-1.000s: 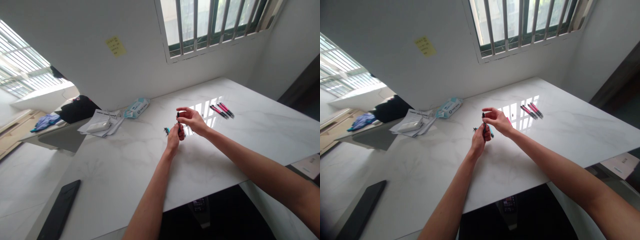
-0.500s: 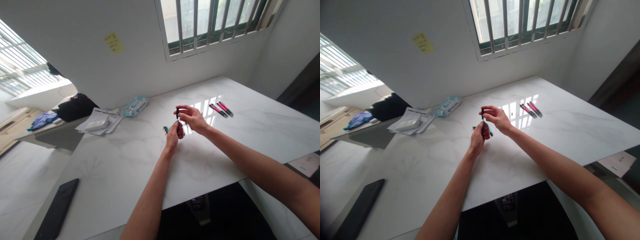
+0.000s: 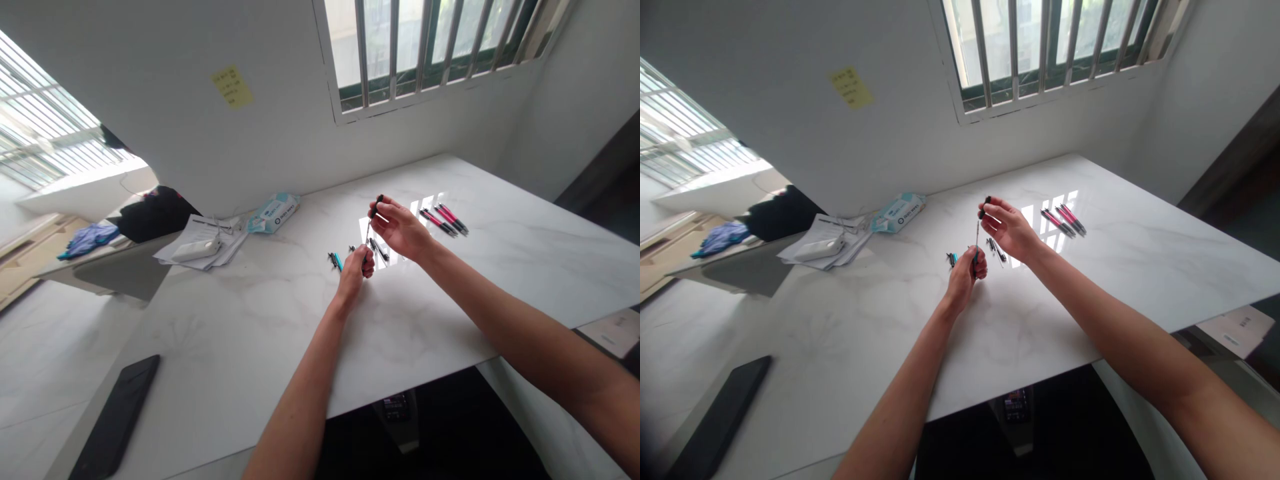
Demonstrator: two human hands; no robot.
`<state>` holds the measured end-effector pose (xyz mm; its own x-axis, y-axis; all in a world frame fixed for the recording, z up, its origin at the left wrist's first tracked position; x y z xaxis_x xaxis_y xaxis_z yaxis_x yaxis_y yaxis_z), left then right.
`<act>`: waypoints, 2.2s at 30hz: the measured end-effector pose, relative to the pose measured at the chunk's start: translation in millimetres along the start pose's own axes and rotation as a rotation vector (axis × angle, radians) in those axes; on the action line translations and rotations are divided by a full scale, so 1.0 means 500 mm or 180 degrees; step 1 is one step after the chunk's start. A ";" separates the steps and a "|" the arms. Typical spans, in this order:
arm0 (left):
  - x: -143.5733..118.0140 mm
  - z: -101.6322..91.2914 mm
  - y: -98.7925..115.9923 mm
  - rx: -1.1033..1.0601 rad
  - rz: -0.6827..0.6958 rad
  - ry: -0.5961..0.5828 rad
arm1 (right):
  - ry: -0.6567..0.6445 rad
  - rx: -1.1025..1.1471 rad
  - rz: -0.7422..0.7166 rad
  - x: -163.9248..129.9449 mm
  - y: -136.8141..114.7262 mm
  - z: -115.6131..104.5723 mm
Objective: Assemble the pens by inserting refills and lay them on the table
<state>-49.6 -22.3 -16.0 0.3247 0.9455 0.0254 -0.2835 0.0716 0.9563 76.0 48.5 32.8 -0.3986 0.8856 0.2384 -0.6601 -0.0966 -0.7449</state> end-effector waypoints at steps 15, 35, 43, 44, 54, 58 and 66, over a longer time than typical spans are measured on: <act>-0.005 -0.022 0.022 -0.0112 0.0240 0.0309 | 0.1281 -0.3093 -0.0179 -0.012 -0.127 -0.203; -0.008 -0.015 0.012 -0.0024 0.0114 0.0301 | 0.1107 -0.5213 0.0501 -0.025 -0.011 -0.274; -0.005 -0.017 0.006 0.0207 0.0241 0.0284 | 0.0527 -0.3897 -0.0326 -0.045 -0.010 -0.148; -0.006 -0.015 0.006 0.0287 0.0250 0.0264 | 0.0301 -0.3582 -0.0329 -0.048 0.003 -0.121; -0.027 -0.011 0.021 0.2120 0.0249 0.0403 | -0.0366 -0.1989 -0.0174 -0.059 0.064 -0.025; -0.034 -0.025 0.037 0.2540 0.0108 0.0834 | 0.0326 -0.1994 -0.0311 -0.052 0.034 -0.073; -0.032 -0.051 0.064 0.1568 0.0479 0.1187 | -0.0532 -0.3354 -0.0355 -0.057 0.042 -0.043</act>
<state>-87.0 -27.2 6.8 -0.0475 0.9873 0.1516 0.1757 -0.1412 0.9743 87.2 30.9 -2.7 -0.5049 0.7840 0.3610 0.1519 0.4924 -0.8570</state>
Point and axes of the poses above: each hand's wrist, its own x-axis towards the middle knuckle, its own z-axis out of the palm, y = z × x, the point moved 5 cm from there along x, towards the middle knuckle, and after that the axes turned 12 degrees about -y, right-handed, at the moved point
